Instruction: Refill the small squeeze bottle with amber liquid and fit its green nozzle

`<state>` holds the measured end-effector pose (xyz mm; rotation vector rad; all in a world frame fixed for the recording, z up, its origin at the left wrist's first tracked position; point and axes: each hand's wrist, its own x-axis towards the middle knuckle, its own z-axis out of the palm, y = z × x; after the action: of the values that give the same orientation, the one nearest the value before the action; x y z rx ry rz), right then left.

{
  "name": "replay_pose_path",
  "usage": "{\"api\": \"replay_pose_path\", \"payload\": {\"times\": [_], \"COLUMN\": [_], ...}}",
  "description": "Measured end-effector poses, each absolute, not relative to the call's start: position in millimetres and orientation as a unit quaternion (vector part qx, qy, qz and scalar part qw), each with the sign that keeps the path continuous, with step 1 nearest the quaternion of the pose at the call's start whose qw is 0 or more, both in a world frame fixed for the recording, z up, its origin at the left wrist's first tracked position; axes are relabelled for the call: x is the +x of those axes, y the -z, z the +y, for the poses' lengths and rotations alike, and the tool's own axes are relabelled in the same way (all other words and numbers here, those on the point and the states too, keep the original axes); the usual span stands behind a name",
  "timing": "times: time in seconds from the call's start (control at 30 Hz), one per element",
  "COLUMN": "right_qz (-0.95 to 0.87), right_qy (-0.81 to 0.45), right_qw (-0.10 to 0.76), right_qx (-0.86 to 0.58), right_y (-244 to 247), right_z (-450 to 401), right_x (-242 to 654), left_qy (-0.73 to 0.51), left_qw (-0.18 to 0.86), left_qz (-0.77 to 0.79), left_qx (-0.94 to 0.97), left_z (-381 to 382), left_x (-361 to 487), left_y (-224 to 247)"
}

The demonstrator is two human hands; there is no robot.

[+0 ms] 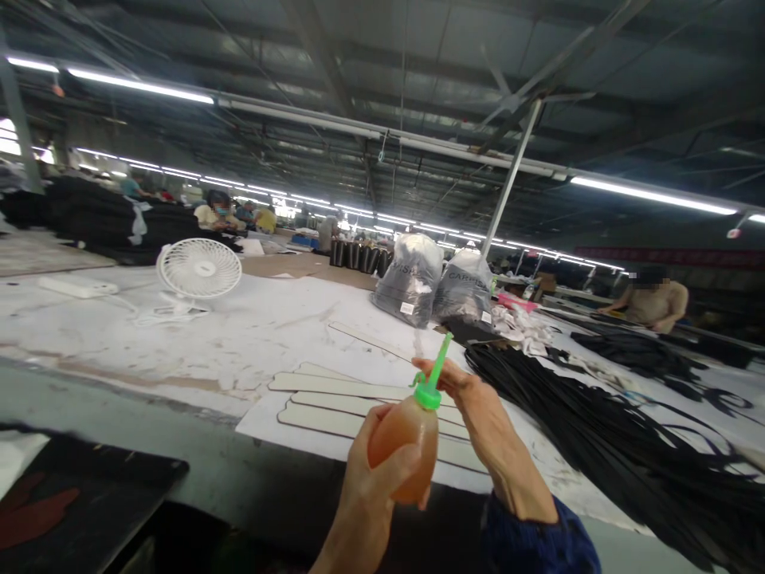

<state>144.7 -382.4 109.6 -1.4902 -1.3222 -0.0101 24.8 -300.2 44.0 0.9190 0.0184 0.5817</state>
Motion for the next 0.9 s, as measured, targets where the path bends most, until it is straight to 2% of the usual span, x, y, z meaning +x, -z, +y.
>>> {"api": "replay_pose_path", "payload": {"times": [0.1,0.27,0.43,0.5,0.7,0.8,0.9], "right_qz": [-0.584,-0.634,-0.630,-0.626,-0.605,-0.565,-0.510], "right_qy": [-0.042,-0.138,-0.155,-0.142,-0.078,-0.040,0.045], "right_qw": [0.543,0.552,0.573,0.582,0.561,0.554,0.538], "right_qx": [-0.601,-0.524,-0.501,-0.500,-0.560,-0.610,-0.670], "right_y": [-119.6,-126.9,-127.6,-127.6,-128.7,-127.0,-120.8], "right_z": [-389.3,-387.7,-382.6,-383.5,-392.1,-393.8,-390.5], "right_x": [155.2,157.7,153.6,150.5,140.6,132.7,120.3], "left_qy": [-0.195,-0.005,0.067,0.036,-0.175,-0.302,-0.449], "left_qw": [0.906,0.953,0.954,0.959,0.911,0.835,0.714], "left_qz": [-0.081,-0.147,-0.153,-0.119,0.018,0.105,0.194], "left_qx": [0.366,0.265,0.248,0.256,0.373,0.448,0.501], "left_z": [-301.1,-300.4,-301.4,-304.0,-310.9,-312.5,-314.8], "left_x": [19.0,15.7,10.7,5.9,-4.6,1.8,14.2], "left_y": [-44.6,-39.6,-40.2,-45.0,-62.4,-64.1,-59.9]}}
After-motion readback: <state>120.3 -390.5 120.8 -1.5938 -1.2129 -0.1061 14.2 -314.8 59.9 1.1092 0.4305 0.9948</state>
